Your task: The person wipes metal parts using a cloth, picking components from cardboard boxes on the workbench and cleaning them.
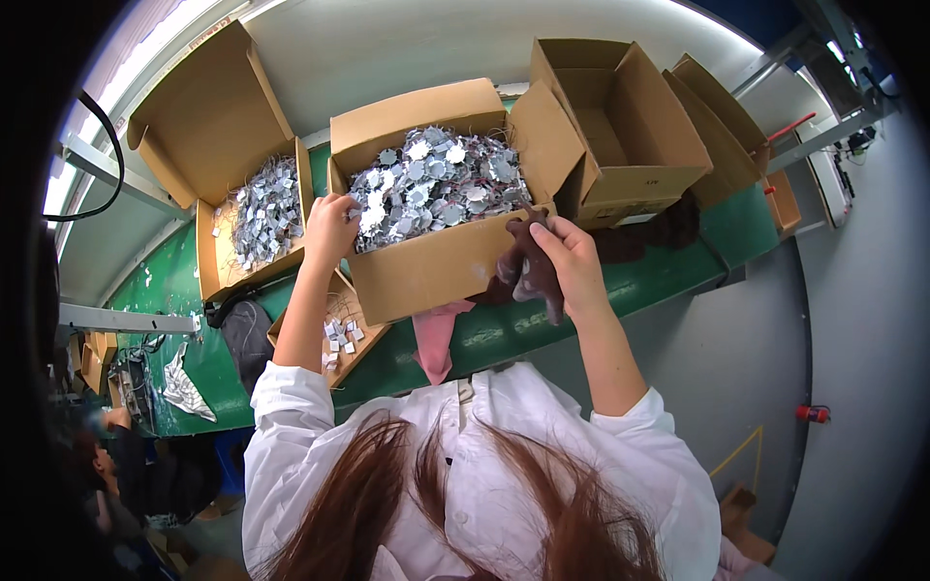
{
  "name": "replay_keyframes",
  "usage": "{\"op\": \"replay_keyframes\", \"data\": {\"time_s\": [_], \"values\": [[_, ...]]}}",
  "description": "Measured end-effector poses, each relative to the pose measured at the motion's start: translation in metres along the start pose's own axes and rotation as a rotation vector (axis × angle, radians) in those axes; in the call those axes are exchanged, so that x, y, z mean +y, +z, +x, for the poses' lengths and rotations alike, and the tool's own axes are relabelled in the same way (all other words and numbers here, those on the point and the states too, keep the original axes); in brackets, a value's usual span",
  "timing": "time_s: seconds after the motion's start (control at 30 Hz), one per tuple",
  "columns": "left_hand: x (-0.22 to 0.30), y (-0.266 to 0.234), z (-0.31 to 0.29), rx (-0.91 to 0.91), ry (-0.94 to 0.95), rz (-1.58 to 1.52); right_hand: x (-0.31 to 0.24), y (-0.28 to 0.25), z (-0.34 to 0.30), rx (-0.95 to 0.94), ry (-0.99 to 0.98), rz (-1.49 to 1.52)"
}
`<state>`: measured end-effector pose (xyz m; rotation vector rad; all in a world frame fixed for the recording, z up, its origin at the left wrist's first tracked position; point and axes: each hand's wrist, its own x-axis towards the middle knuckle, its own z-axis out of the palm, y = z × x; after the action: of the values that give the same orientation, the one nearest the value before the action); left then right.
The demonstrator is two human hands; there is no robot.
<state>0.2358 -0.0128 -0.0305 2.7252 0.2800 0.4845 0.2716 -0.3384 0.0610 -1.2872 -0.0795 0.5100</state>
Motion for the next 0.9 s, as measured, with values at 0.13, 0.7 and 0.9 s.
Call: {"op": "replay_keyframes", "data": {"time_s": [0.13, 0.7, 0.9], "values": [[-0.007, 0.009, 0.013, -0.15, 0.132, 0.127, 0.019, 0.018, -0.01, 0.006, -0.059, -0.067], [-0.014, 0.022, 0.023, -0.128, 0.328, -0.019, 0.044, 0.048, -0.043, 0.133, -0.013, -0.06], [0.008, -0.011, 0.006, -0.278, -0.355, -1.887, 0.031, 0.07, -0.038, 0.096, -0.059, 0.156]]}}
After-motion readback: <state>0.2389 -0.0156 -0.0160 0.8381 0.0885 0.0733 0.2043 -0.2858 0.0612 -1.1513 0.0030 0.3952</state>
